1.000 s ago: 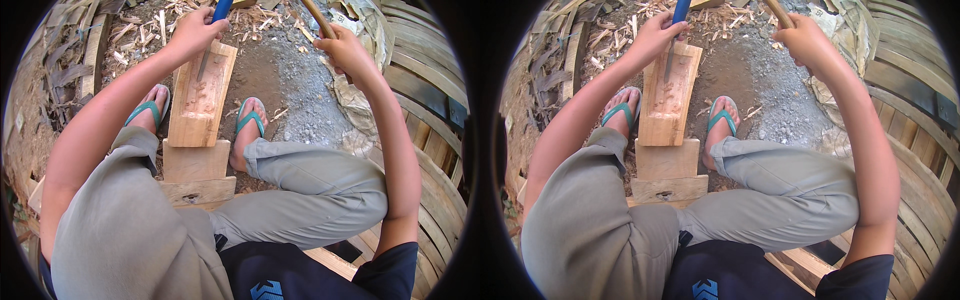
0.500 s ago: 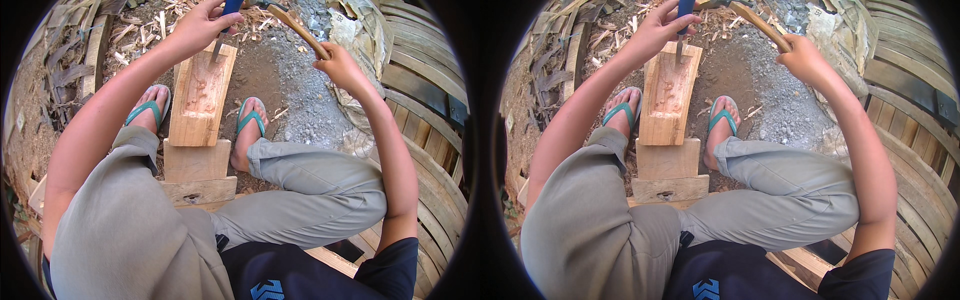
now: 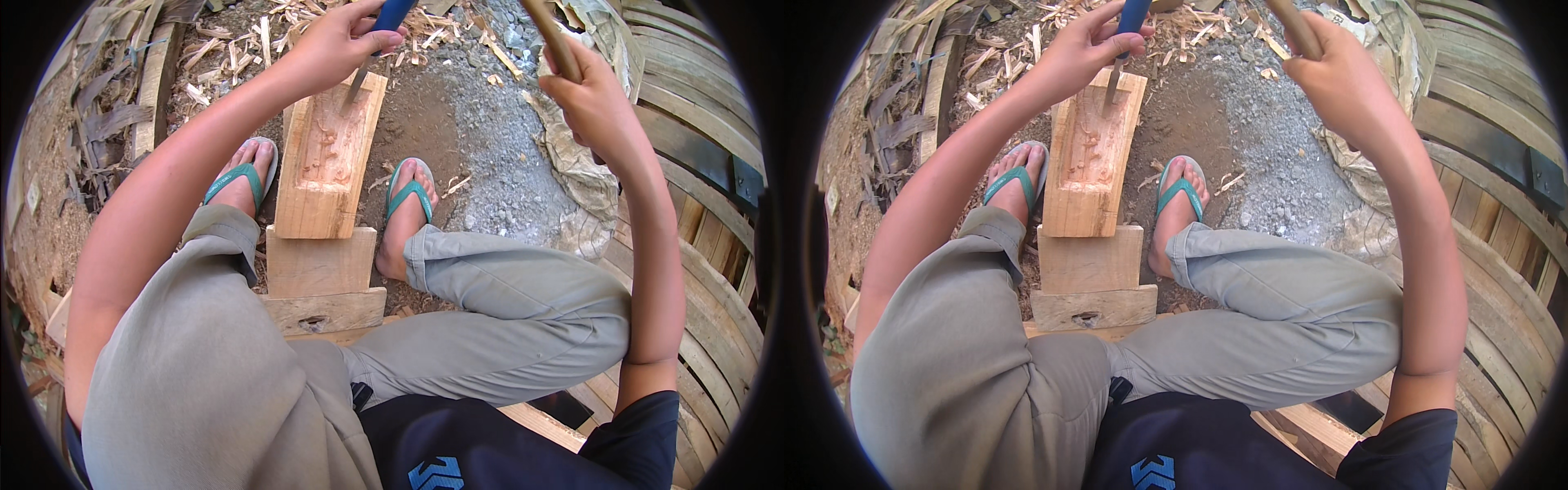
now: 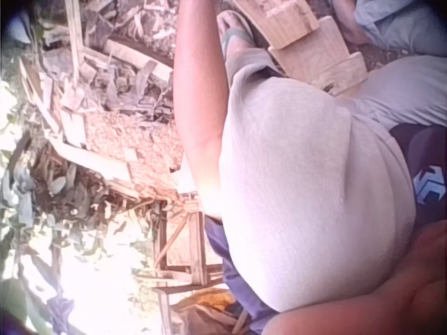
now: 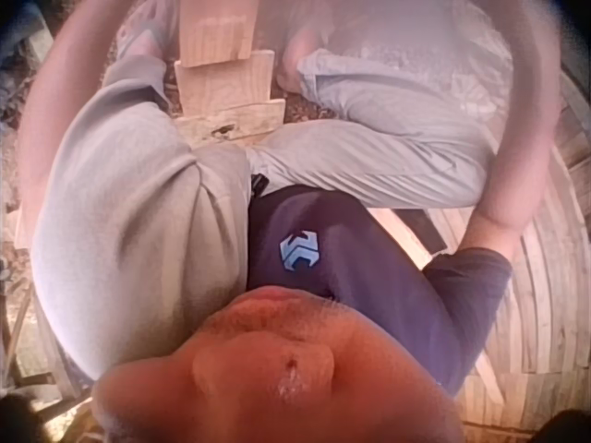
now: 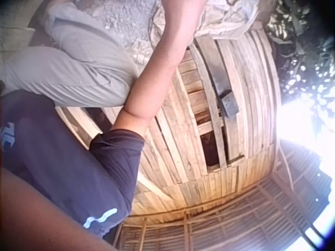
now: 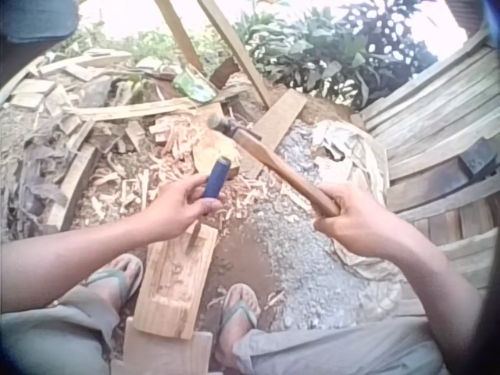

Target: The person chisels a rectangular slot into a block of wood using a hammer and a chisel, then sets the tools aside and handles the wood block.

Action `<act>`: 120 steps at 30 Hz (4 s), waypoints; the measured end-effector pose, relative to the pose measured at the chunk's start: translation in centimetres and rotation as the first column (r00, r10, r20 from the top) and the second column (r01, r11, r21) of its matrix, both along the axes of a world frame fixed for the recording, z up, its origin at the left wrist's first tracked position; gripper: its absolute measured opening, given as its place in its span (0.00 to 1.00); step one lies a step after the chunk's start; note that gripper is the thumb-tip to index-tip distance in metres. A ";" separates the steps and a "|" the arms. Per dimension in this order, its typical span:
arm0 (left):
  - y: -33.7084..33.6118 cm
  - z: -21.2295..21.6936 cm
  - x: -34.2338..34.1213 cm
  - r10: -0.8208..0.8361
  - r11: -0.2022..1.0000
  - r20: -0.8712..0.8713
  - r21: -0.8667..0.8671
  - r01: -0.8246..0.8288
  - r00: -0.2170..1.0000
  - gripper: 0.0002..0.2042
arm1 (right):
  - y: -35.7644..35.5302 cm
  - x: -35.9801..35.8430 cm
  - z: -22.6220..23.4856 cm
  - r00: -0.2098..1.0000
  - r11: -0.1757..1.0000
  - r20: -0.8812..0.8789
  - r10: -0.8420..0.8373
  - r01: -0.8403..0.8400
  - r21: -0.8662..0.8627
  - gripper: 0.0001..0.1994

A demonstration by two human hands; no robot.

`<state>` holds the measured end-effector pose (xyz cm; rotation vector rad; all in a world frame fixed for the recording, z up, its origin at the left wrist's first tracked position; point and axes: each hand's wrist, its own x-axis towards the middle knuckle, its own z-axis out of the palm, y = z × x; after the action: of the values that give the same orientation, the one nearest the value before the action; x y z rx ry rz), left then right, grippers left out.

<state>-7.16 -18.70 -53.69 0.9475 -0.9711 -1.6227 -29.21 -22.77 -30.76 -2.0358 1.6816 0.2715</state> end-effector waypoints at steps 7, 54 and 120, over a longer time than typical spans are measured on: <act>-0.2 -0.8 -0.3 0.032 0.999 0.025 -0.024 -0.032 0.999 0.21 | 0.3 0.0 0.1 0.995 0.990 0.015 0.096 -0.094 -0.110 0.10; -1.1 -0.8 -1.4 0.054 0.997 0.465 -0.076 -0.021 0.884 0.22 | -3.1 0.4 -1.3 0.976 0.963 -0.167 -0.143 0.176 0.206 0.10; 0.9 -6.6 -1.9 0.135 0.975 0.633 -0.221 0.011 0.762 0.25 | -2.5 0.1 -2.7 0.969 0.900 -0.196 -0.152 0.217 0.378 0.08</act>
<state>-9.08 -17.78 -60.34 1.4131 -1.5275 -1.0972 -29.11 -25.31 -33.46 -1.5784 1.7332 0.6704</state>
